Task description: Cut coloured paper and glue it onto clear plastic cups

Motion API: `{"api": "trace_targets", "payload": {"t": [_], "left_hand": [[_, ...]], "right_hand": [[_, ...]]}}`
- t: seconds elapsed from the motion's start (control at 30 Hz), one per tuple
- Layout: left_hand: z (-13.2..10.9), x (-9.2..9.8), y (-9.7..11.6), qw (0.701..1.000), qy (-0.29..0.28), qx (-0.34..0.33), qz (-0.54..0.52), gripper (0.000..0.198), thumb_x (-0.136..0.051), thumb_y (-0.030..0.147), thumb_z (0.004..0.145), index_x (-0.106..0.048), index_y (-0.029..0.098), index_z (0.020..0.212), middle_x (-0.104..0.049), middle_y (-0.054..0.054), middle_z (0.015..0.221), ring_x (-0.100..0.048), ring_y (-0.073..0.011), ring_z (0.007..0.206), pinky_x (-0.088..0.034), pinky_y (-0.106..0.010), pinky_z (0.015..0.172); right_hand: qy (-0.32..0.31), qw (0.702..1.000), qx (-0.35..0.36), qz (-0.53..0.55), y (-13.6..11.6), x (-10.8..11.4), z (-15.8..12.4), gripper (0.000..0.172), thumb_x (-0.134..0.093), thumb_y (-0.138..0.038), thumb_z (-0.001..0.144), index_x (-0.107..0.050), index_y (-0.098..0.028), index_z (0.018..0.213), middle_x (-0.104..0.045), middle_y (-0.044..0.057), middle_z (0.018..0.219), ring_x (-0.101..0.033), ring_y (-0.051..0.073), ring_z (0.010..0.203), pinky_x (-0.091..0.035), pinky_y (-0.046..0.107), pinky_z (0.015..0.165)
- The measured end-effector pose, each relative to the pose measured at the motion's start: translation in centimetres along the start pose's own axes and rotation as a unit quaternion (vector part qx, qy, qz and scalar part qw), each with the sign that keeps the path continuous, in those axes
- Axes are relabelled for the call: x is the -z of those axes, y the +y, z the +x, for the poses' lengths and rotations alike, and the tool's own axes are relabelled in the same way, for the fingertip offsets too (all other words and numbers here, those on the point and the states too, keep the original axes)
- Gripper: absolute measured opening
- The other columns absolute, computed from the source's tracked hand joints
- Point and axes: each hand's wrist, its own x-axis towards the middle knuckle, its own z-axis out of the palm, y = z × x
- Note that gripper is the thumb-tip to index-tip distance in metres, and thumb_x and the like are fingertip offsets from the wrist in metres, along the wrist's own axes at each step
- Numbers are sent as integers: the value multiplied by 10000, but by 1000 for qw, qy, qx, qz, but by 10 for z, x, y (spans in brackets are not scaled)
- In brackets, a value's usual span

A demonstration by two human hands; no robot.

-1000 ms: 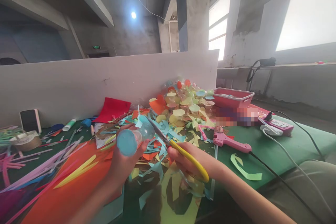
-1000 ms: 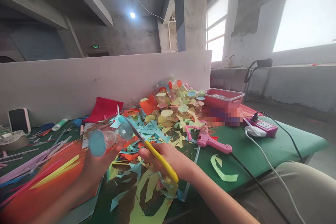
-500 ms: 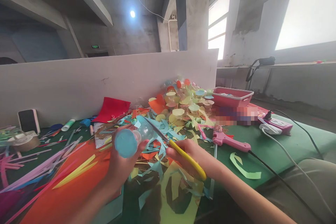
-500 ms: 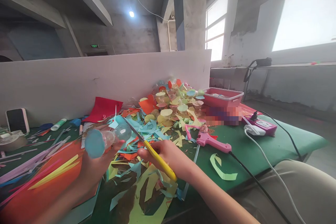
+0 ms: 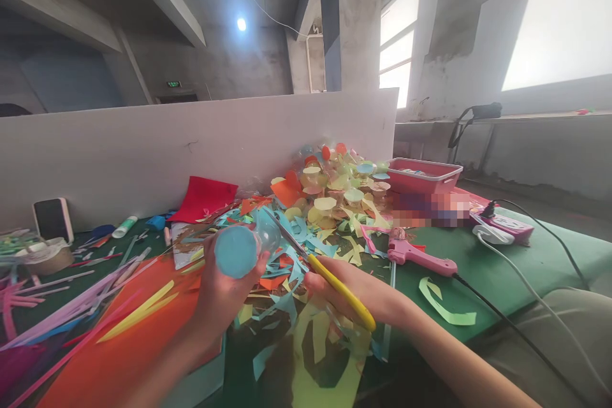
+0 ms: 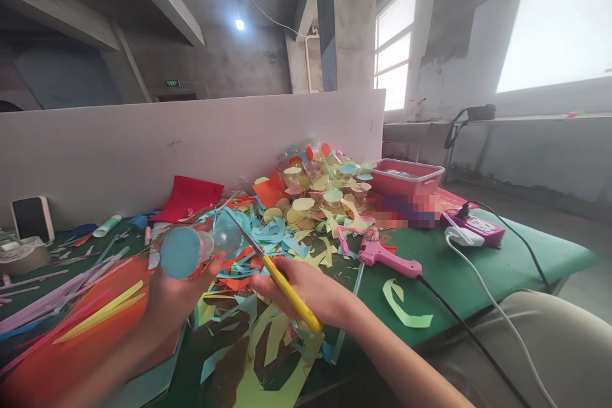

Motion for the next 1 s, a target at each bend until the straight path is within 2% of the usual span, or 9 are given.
{"api": "trace_targets", "payload": {"t": [0.1, 0.3, 0.47, 0.57, 0.67, 0.83, 1.0], "left_hand": [[0, 1, -2, 999, -32, -10, -9, 475, -743, 471, 704, -616, 207, 1077, -617, -94, 1113, -633, -267, 1031, -509, -430, 952], [2, 1, -1, 999, -49, -13, -10, 455, -711, 436, 736, -608, 238, 1132, -621, -83, 1192, -603, -267, 1142, -493, -406, 972], [0, 2, -1, 998, -37, 34, -24, 380, -702, 464, 738, -614, 217, 1013, -682, -75, 1054, -662, -260, 987, -518, -422, 920], [0, 2, 0, 998, -28, 48, -32, 354, -696, 481, 743, -605, 214, 956, -699, -68, 998, -661, -266, 980, -497, -449, 962], [2, 2, 4, 998, -37, 43, -32, 315, -679, 469, 753, -598, 211, 914, -698, -69, 965, -658, -270, 991, -491, -458, 974], [3, 3, 6, 998, -56, 13, -39, 414, -687, 415, 733, -572, 225, 1082, -662, -83, 1153, -631, -272, 1081, -519, -427, 927], [4, 6, 4, 997, -69, 17, -34, 431, -682, 381, 743, -561, 233, 1129, -628, -80, 1224, -646, -244, 1028, -536, -388, 874]], "right_hand": [[0, 1000, -5, 25, 1, 0, 0, 540, -430, -727, 891, -471, -194, 817, -445, -42, 714, -385, 104, 639, -339, 227, 582], [38, 997, -56, 33, 3, -1, 3, 531, -534, -681, 860, -550, -171, 713, -396, -56, 600, -339, 93, 567, -298, 231, 534], [23, 999, -32, 38, 1, 0, 1, 552, -475, -716, 873, -494, -182, 737, -390, -61, 601, -341, 89, 558, -293, 226, 511], [-6, 999, 4, 33, 0, 2, 0, 545, -411, -730, 894, -442, -196, 789, -408, -55, 651, -366, 96, 587, -325, 224, 528], [-5, 1000, 28, 9, 0, 2, -1, 536, -398, -727, 903, -438, -198, 824, -422, -42, 718, -372, 107, 644, -347, 231, 571], [-12, 999, 18, 24, 2, 1, 0, 543, -391, -739, 899, -438, -203, 824, -423, -46, 709, -374, 103, 631, -341, 223, 552], [-13, 999, -10, 48, 1, 1, 1, 544, -420, -742, 885, -426, -204, 801, -426, -54, 672, -382, 93, 590, -340, 216, 530]]}}
